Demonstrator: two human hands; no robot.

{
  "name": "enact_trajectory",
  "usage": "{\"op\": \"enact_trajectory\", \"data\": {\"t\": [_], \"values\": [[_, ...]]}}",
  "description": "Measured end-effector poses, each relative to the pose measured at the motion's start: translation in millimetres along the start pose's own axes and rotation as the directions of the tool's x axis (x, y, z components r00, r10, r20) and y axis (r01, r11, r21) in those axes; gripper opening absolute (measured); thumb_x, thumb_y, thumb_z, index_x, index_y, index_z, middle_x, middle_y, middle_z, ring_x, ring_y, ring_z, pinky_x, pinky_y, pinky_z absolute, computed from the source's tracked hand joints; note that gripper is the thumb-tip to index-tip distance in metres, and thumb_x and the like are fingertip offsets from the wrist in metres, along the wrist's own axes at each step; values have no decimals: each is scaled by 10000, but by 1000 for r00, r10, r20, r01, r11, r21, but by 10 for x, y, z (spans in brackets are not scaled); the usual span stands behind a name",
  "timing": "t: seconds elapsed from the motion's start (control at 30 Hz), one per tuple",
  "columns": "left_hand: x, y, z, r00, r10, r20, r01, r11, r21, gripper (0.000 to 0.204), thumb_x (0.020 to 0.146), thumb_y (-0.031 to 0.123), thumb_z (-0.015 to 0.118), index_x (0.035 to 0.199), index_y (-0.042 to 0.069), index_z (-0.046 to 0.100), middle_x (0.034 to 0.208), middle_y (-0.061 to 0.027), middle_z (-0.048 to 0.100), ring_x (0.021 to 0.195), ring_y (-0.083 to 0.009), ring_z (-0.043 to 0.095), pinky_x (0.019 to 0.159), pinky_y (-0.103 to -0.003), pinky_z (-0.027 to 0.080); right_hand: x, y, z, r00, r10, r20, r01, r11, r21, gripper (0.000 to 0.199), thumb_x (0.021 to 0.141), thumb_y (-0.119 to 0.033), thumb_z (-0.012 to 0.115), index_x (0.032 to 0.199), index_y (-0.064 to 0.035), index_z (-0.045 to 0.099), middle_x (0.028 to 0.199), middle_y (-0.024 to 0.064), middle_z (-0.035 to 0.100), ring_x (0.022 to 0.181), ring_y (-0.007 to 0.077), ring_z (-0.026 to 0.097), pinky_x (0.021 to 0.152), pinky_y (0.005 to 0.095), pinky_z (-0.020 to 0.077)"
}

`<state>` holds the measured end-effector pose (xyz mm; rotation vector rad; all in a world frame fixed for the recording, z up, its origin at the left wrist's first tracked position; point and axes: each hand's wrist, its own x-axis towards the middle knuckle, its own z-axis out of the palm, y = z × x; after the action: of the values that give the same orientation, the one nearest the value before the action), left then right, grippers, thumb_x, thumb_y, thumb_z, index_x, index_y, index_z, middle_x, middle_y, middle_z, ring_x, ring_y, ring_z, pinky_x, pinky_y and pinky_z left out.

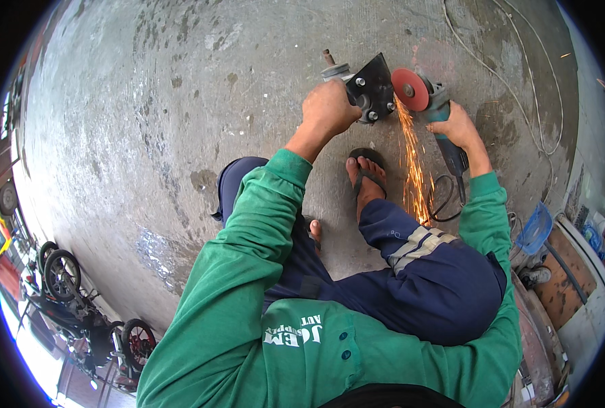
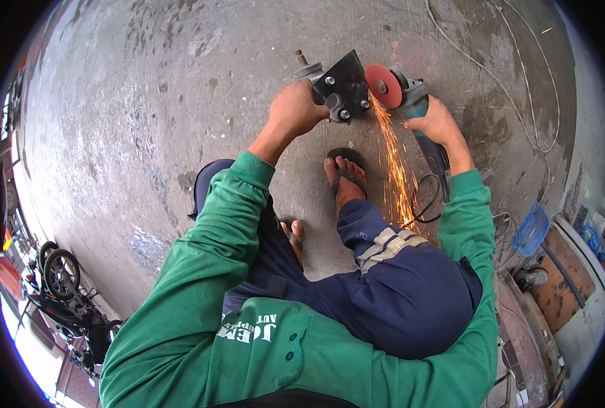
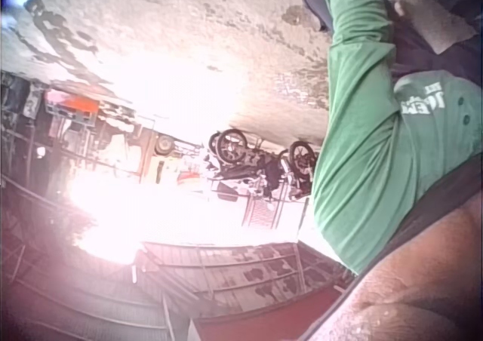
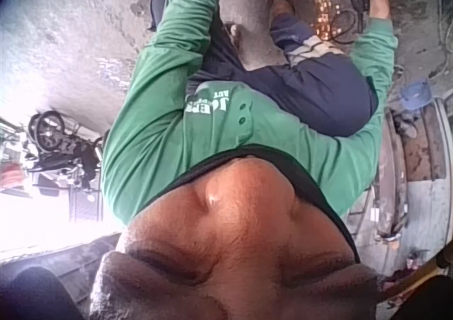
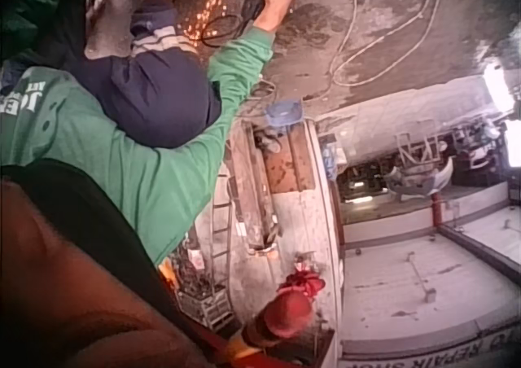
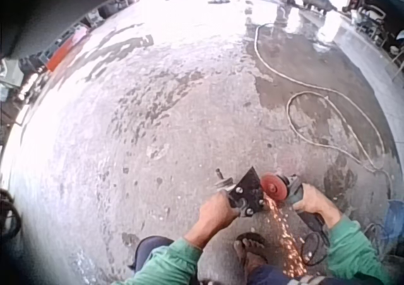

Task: The person picks up a metal part and an angle grinder, then sits on the floor to grind the edges of the metal part, producing sparks. After grinding, the person stands, walks to another area, receives a plastic bag of parts from another person, and places the ground metal part under a vehicle.

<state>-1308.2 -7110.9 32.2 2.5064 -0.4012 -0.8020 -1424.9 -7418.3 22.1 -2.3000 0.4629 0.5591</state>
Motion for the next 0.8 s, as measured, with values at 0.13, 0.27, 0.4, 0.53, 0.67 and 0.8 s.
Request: {"op": "enact_trajectory", "data": {"t": [0.13, 0.27, 0.4, 0.53, 0.67, 0.8], "values": [[3, 3, -4, 1000, -8, 8, 8, 1000, 15, 361, 706, 234, 773, 941, -31, 705, 966, -259, 734, 941, -421, 725, 832, -492, 580, -31, -13, 6, 998, 42, 36, -43, 999, 33, 605, 632, -189, 852, 1166, 20, 660, 1039, 182, 726, 966, 306, 680, 935, 391, 514], [-7, 16, -12, 1000, -14, 11, 14, 1000, 3, 354, 701, 231, 774, 933, -28, 708, 970, -254, 736, 947, -419, 724, 833, -488, 579, 23, -72, 4, 999, 34, 10, -34, 999, 40, 588, 641, -181, 847, 1159, 24, 658, 1029, 175, 726, 948, 301, 678, 920, 389, 519], [-9, -1, 0, 1000, -6, -3, 6, 1000, 3, 352, 702, 229, 774, 937, -26, 710, 972, -254, 737, 950, -417, 724, 835, -487, 578, 160, -133, 14, 1000, 26, -4, -25, 994, 102, 560, 650, -172, 846, 1141, 23, 661, 999, 157, 726, 903, 278, 681, 880, 386, 531], [-4, 15, 13, 1000, -9, 0, 9, 1000, -1, 352, 708, 229, 771, 940, -27, 710, 973, -256, 735, 950, -417, 724, 835, -486, 578, 240, -151, -1, 998, -32, -49, 36, 997, 65, 552, 648, -174, 853, 1130, 19, 666, 976, 145, 726, 873, 262, 685, 851, 382, 539], [14, -27, 22, 1000, -1, 15, 1, 1000, -9, 409, 705, 284, 773, 940, -40, 692, 966, -272, 721, 946, -435, 706, 835, -499, 563, 321, -205, -5, 999, 9, -40, -8, 999, 39, 544, 660, -163, 841, 1148, -2, 661, 1006, 98, 705, 925, 216, 643, 898, 364, 513], [-9, 10, 0, 1000, -11, 6, 11, 1000, 1, 347, 713, 232, 771, 939, -25, 713, 972, -255, 735, 950, -416, 724, 833, -485, 581, 324, -205, 1, 997, 12, -73, -10, 1000, 24, 549, 660, -168, 851, 1142, 14, 663, 1017, 144, 720, 939, 259, 668, 901, 382, 519]]}}
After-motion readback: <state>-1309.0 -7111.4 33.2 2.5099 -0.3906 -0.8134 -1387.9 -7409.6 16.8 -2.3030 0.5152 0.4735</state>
